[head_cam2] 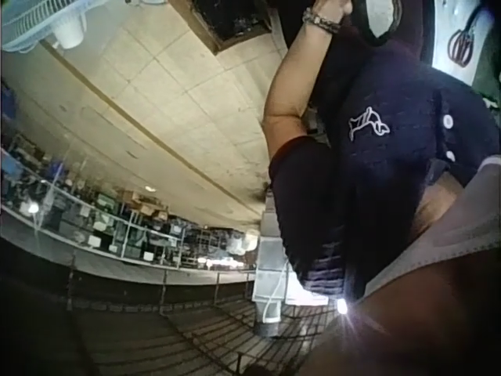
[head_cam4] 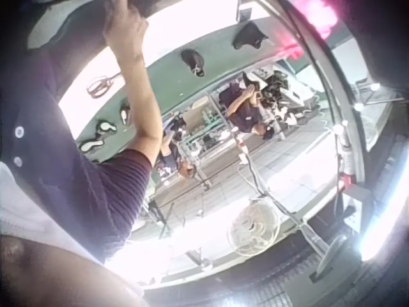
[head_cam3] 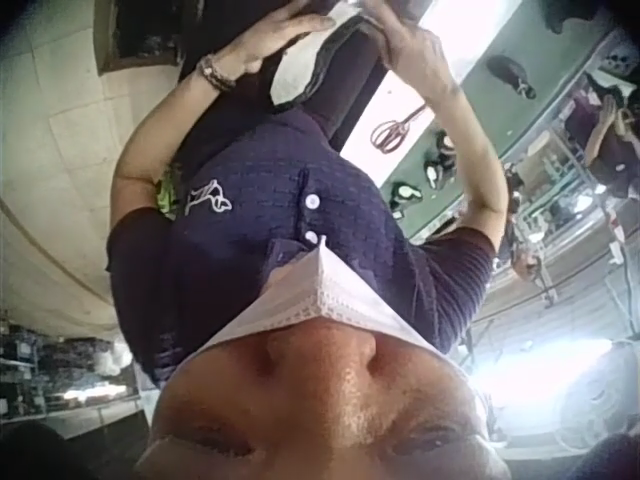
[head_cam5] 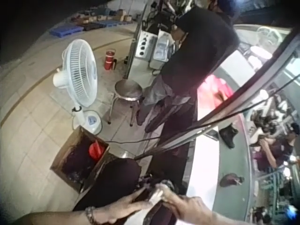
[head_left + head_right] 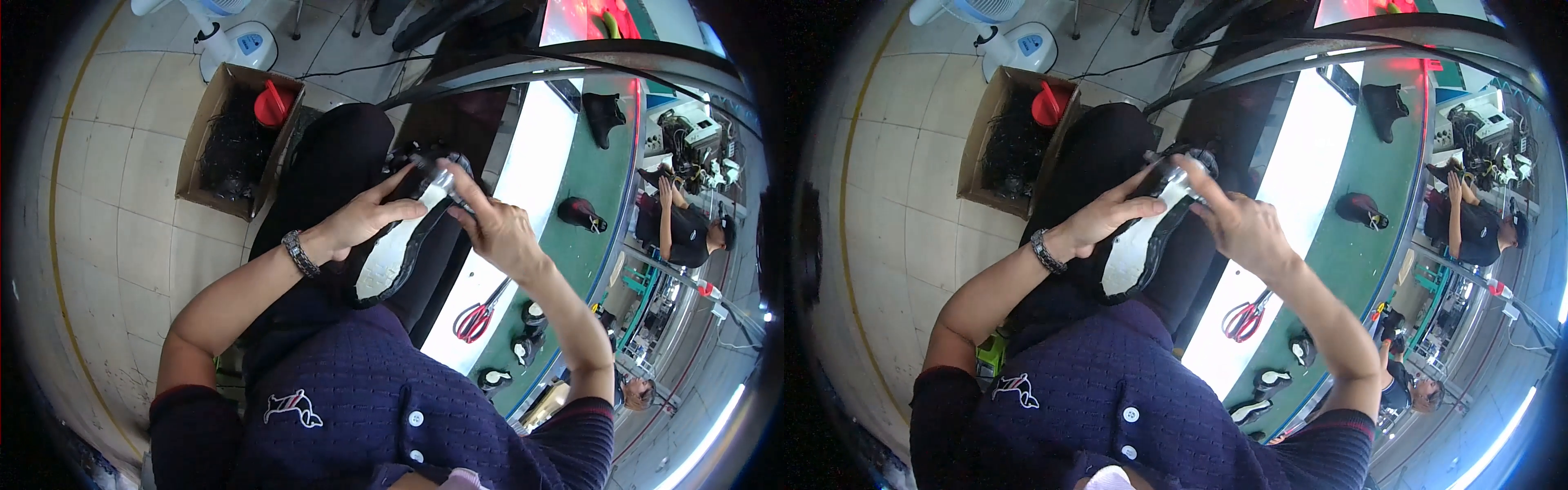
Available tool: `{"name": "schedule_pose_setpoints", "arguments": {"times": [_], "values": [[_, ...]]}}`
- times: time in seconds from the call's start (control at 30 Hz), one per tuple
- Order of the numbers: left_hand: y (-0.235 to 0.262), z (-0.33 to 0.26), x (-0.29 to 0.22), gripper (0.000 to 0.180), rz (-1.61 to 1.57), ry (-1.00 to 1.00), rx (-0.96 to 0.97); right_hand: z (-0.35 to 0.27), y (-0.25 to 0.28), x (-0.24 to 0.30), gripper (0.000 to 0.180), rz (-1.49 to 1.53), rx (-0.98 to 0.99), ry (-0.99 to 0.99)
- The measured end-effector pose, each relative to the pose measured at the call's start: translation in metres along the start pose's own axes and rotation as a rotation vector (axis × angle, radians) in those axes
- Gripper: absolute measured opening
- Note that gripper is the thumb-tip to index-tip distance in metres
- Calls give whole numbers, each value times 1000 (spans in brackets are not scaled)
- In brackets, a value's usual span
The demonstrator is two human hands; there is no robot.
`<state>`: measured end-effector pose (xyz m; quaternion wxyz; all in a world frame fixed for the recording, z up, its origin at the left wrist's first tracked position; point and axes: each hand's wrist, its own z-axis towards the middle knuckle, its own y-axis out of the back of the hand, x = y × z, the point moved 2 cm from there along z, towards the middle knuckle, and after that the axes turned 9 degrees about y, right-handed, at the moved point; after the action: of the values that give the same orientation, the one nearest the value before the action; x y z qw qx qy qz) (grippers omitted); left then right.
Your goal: Trim and refine the edges and sole area of a shoe component using hand tools.
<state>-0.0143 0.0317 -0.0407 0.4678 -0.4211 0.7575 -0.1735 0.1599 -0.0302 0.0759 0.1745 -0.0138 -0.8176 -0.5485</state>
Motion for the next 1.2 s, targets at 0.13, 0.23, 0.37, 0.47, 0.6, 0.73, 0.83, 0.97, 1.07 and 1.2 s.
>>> {"name": "schedule_pose_setpoints", "arguments": {"times": [0.13,0.23,0.37,0.47,0.6,0.73,0.83,0.97,1.07,1.2], "values": [[3,-6,-10,77,0,13,21,3,28,10,70,32,-92,-15],[-1,-11,-8,81,35,34,19,-6,6,20,69,179,-399,115],[8,-5,-4,87,19,9,21,-3,-3,12,69,61,47,-106],[8,-10,-4,90,-33,78,70,-5,14,26,69,129,-90,-12],[4,-9,-5,92,5,95,98,-12,-26,20,65,150,0,-117],[10,-17,8,95,-141,92,113,-2,12,32,62,25,20,-92],[4,-26,22,92,-327,84,128,-10,3,38,65,238,-377,112],[-3,-27,21,92,-164,70,4,-3,-18,25,67,83,118,-124],[5,-31,30,94,-168,85,33,-7,4,43,65,44,9,11],[5,-37,42,88,-326,1,187,-18,-21,50,65,222,-62,34]]}}
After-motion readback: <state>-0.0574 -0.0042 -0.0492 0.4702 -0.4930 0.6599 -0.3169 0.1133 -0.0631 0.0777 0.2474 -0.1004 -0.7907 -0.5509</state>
